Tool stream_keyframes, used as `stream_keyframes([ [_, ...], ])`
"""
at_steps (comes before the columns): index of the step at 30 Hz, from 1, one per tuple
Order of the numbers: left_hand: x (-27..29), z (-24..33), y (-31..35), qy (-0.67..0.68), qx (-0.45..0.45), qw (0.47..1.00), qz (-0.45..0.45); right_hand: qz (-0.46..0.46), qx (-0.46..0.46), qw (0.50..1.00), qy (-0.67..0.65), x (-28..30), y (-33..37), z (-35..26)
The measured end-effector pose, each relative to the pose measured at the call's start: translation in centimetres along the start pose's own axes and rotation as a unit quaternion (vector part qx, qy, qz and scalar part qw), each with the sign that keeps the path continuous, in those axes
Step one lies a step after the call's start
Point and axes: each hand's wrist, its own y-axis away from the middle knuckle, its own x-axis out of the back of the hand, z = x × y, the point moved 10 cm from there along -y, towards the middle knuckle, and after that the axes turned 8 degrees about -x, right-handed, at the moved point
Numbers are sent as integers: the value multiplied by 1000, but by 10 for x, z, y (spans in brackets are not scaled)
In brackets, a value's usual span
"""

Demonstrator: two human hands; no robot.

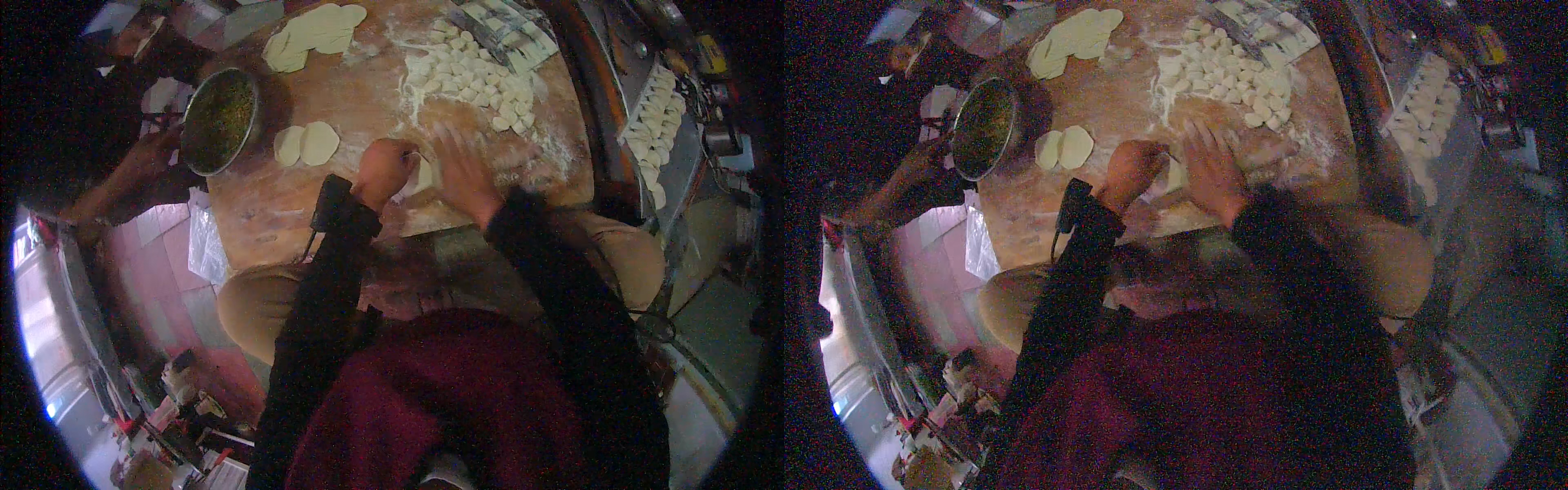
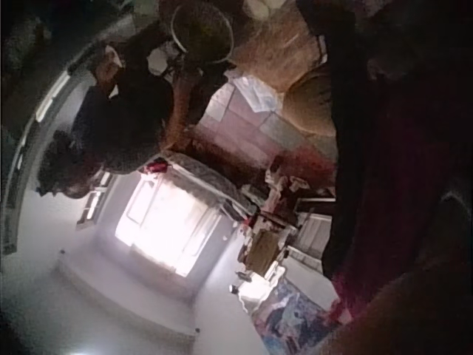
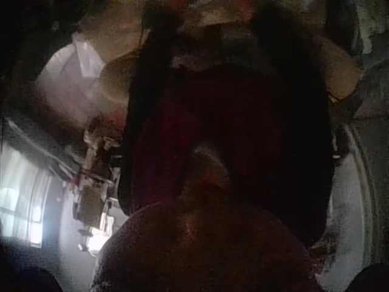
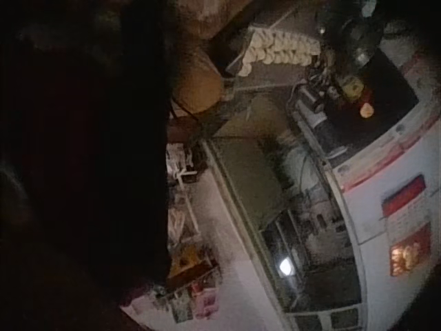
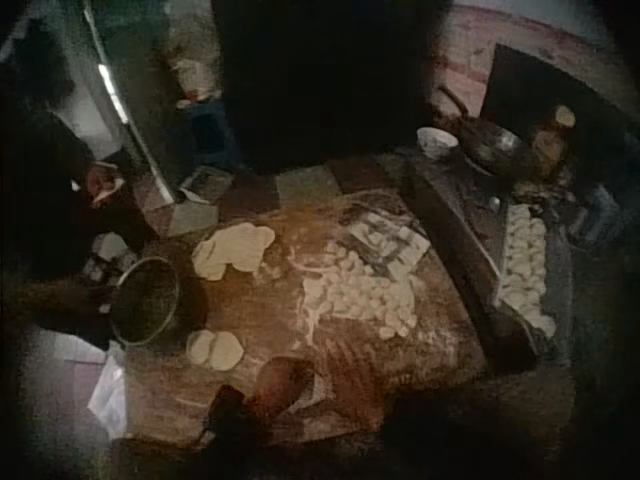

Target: The person flattens small dough pieces into round wrappers, scoops green filling onto each wrapper, folds and seals the edges to form dumplings, and places them in a tray. The process repeats continuously across the clip.

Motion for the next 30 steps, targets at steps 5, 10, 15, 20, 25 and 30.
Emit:
stream_keyframes([
  [5,-16,-13,15,47,35,998,-5,-36,-13,999,5,-2,31,1],
  [10,-37,7,12,-57,-60,996,-17,90,29,995,-33,14,3,-3],
  [15,24,-67,26,-26,38,994,96,-35,-1,996,-82,8,36,18],
  [20,59,-61,-38,-210,-78,962,157,-59,-7,998,-34,6,51,34],
  [25,34,-23,-100,118,-97,971,185,-7,26,999,-46,10,56,33],
  [30,28,0,-65,-24,-70,985,157,18,26,999,-16,1,61,34],
])
